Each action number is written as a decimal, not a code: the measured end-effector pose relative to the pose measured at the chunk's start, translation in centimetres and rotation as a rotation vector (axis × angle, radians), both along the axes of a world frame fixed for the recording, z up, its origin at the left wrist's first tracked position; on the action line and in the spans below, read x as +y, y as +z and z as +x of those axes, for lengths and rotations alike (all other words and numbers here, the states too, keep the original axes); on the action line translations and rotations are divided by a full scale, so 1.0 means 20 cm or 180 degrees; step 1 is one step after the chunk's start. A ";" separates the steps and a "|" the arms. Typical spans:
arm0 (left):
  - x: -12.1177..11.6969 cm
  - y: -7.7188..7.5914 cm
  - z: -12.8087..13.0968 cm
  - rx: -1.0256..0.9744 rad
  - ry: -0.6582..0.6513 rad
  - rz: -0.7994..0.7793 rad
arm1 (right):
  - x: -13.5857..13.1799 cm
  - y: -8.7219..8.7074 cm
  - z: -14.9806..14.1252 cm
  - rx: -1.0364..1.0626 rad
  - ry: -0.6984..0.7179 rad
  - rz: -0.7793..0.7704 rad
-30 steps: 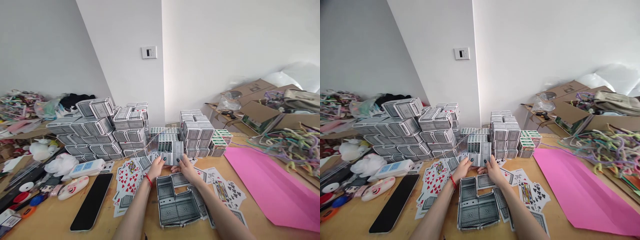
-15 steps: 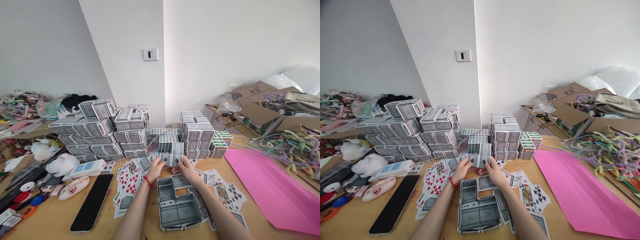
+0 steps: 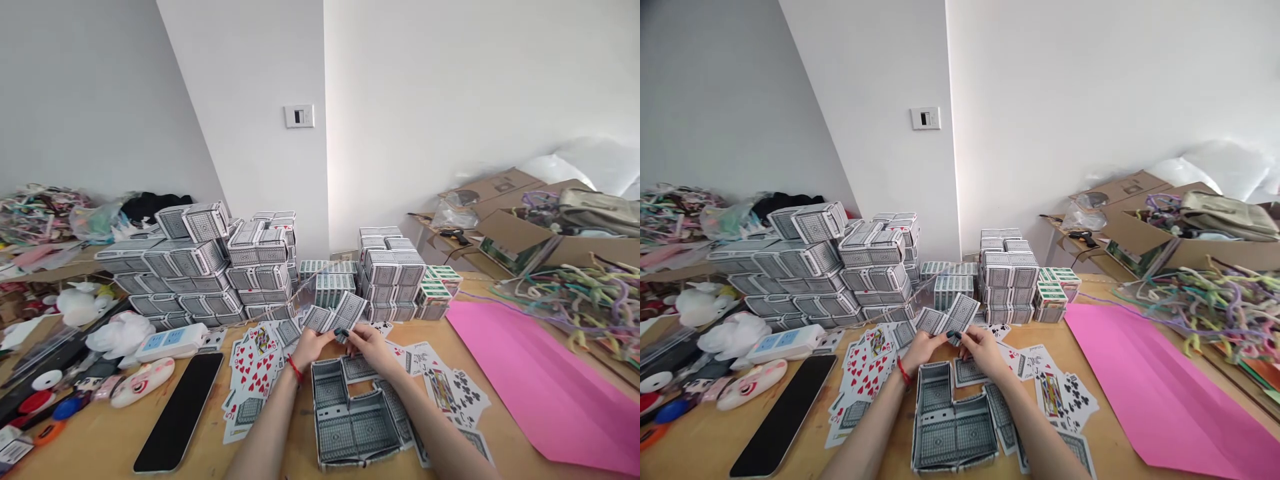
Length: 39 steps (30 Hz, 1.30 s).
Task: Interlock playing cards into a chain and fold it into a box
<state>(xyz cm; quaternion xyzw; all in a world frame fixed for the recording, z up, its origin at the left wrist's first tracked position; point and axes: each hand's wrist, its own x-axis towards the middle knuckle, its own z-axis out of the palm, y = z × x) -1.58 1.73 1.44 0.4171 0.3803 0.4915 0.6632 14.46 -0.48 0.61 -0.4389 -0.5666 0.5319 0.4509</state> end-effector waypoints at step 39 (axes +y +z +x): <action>0.02 0.03 -0.04 -0.0747 0.0276 -0.0462 | -0.06 0.34 0.18 -0.2833 -0.0153 0.0578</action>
